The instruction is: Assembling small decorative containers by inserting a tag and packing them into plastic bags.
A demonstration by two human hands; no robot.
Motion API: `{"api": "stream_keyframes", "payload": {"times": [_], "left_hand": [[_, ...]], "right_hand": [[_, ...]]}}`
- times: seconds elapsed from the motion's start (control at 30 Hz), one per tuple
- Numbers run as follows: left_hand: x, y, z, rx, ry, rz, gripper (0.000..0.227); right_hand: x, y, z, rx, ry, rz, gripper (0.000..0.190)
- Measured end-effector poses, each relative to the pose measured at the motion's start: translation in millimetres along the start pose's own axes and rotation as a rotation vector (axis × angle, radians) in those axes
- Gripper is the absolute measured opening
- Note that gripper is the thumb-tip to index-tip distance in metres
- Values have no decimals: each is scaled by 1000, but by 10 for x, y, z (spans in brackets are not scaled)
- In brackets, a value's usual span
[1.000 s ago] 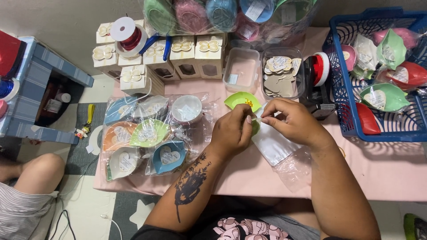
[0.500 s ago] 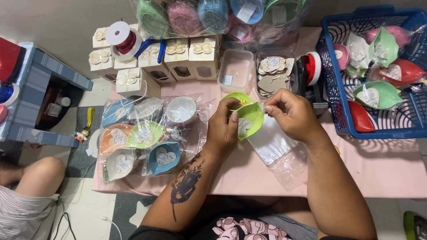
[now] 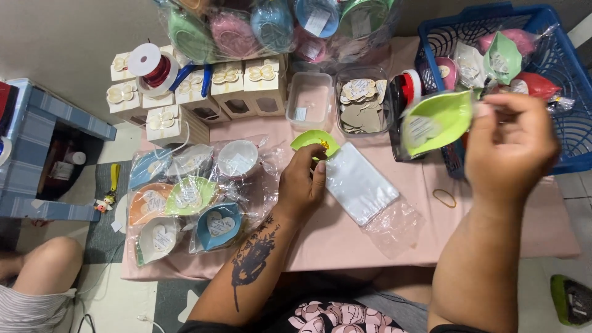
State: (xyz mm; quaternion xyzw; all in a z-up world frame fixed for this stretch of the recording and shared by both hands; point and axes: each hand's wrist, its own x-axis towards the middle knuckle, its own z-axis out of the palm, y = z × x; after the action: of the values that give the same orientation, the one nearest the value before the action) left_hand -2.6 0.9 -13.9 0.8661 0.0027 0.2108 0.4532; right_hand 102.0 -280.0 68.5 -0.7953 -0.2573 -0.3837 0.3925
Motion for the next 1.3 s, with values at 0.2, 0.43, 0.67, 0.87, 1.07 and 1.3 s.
{"api": "stream_keyframes", "payload": {"times": [0.2, 0.43, 0.67, 0.87, 1.07, 1.3], "left_hand": [[23, -29, 48, 49, 32, 37, 38], [89, -48, 100, 116, 96, 142, 18], [94, -116, 141, 370, 118, 196, 24], [30, -33, 141, 380, -59, 422, 30], [-90, -34, 273, 430, -243, 479, 46], [-67, 12, 289, 464, -398, 350, 28]], "right_hand": [[-346, 1363, -379, -15, 160, 333, 8], [-453, 1215, -462, -756, -178, 201, 20], [-281, 578, -354, -626, -117, -93, 17], [-353, -252, -227, -149, -534, -45, 20], [-922, -289, -248, -9, -577, 34, 21], [-1535, -184, -369, -78, -427, -115, 8]]}}
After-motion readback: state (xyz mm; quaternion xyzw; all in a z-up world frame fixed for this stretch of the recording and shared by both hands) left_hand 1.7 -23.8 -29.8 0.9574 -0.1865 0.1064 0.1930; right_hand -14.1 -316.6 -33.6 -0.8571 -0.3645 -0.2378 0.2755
